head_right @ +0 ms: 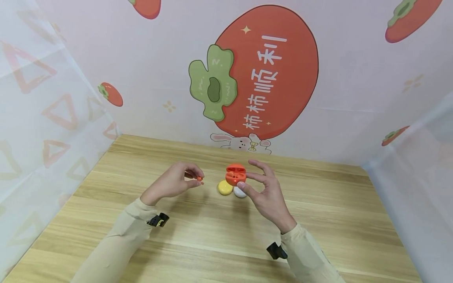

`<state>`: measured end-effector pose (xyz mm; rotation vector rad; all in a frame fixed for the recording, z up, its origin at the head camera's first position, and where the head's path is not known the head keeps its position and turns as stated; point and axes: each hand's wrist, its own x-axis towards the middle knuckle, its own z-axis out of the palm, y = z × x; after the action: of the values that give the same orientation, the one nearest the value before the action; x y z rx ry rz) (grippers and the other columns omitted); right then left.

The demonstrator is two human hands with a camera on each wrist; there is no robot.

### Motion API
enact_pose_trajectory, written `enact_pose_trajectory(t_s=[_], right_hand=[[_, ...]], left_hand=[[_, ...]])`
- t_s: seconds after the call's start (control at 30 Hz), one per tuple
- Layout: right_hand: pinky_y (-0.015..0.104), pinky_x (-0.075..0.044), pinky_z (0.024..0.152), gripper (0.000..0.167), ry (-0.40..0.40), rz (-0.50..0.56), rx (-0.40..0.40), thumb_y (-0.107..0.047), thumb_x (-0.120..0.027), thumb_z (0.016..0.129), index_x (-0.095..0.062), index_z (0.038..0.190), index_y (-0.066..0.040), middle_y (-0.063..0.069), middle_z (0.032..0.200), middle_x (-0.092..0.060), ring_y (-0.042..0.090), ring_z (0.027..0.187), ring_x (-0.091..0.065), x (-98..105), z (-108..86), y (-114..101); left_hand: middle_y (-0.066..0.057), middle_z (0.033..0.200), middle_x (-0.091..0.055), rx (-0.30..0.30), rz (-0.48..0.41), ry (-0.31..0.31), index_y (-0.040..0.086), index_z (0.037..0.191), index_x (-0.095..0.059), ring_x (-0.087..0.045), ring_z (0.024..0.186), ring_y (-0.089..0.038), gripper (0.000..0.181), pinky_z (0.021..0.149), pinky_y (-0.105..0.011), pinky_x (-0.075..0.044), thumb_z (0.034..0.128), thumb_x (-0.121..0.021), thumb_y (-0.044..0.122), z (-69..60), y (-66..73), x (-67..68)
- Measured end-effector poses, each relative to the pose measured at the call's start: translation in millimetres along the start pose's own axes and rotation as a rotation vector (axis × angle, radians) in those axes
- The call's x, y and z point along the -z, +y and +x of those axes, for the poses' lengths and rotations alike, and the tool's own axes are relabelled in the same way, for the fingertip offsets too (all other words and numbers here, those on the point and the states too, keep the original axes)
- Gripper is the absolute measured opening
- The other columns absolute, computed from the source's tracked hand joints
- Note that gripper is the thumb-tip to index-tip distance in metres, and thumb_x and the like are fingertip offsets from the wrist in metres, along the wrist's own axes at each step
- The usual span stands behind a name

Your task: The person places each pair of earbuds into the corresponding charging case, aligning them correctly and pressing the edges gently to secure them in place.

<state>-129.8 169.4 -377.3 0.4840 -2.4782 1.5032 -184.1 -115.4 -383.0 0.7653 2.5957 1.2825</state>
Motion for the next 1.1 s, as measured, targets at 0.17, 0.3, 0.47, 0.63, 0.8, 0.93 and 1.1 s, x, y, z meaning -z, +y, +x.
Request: enact_pose_trajectory(t_s=[0.17,0.3,0.47,0.63,0.8,0.93,1.1], right_hand=[[0.064,-0.034,0.104,0.025,0.004,-0.005,0.012,-0.007,-0.079,0.088,-0.077,0.112,-0.001,0.011,0.142,-0.054,0.033,0.138,-0.041,-1,0.0,1],[0.064,-0.033,0.104,0.024,0.007,-0.006,0.022,-0.006,-0.079,0.088,-0.077,0.111,-0.001,0.011,0.142,-0.054,0.033,0.138,-0.041,-1,0.0,1],[0.064,-0.033,0.104,0.024,0.006,-0.006,0.017,-0.007,-0.079,0.088,-0.077,0.112,-0.001,0.010,0.143,-0.053,0.033,0.139,-0.041,-1,-0.3,1],[0.065,-0.033,0.104,0.024,0.007,-0.013,0.015,-0.007,-0.079,0.089,-0.077,0.112,-0.001,0.011,0.143,-0.053,0.033,0.139,-0.040,-1,0.0,1],[0.066,-0.032,0.105,0.024,0.008,-0.016,0.014,-0.007,-0.079,0.089,-0.077,0.112,-0.001,0.011,0.143,-0.053,0.033,0.139,-0.040,-1,0.7,1],[0.066,-0.032,0.105,0.024,0.009,-0.014,0.016,-0.007,-0.079,0.089,-0.077,0.112,-0.001,0.012,0.143,-0.053,0.033,0.139,-0.040,-2,1.0,1],[0.066,-0.032,0.105,0.024,0.010,-0.006,0.018,-0.006,-0.079,0.088,-0.077,0.112,-0.001,0.012,0.143,-0.053,0.033,0.139,-0.040,-2,1.5,0]], left_hand=[[0.005,0.089,-0.071,-0.021,0.004,0.050,0.007,0.093,-0.075,-0.064,0.086,-0.014,0.007,0.084,-0.036,-0.054,0.0874,-0.079,0.005,-0.1,3.1,-0.1],[0.006,0.090,-0.072,-0.032,0.003,0.077,0.010,0.094,-0.077,-0.064,0.086,-0.013,0.008,0.081,-0.034,-0.054,0.0877,-0.079,0.007,-0.3,6.2,-0.3],[0.005,0.091,-0.074,-0.062,-0.016,0.111,0.011,0.097,-0.078,-0.065,0.087,-0.013,0.010,0.083,-0.039,-0.055,0.0878,-0.079,0.006,-0.8,11.1,0.1],[0.006,0.093,-0.073,-0.094,-0.017,0.159,0.010,0.100,-0.078,-0.067,0.091,-0.014,0.013,0.087,-0.040,-0.054,0.0876,-0.080,0.009,-2.6,19.4,0.7],[0.006,0.094,-0.074,-0.122,-0.036,0.217,0.009,0.101,-0.078,-0.068,0.095,-0.018,0.014,0.090,-0.040,-0.053,0.0876,-0.081,0.011,-4.4,30.7,2.1],[0.009,0.092,-0.074,-0.162,-0.052,0.259,0.011,0.099,-0.078,-0.067,0.095,-0.013,0.013,0.089,-0.039,-0.053,0.0866,-0.082,0.013,-5.2,40.2,3.6],[0.009,0.092,-0.074,-0.217,-0.058,0.303,0.012,0.098,-0.079,-0.067,0.094,-0.008,0.013,0.086,-0.034,-0.052,0.0856,-0.083,0.012,-4.9,49.1,4.6]])
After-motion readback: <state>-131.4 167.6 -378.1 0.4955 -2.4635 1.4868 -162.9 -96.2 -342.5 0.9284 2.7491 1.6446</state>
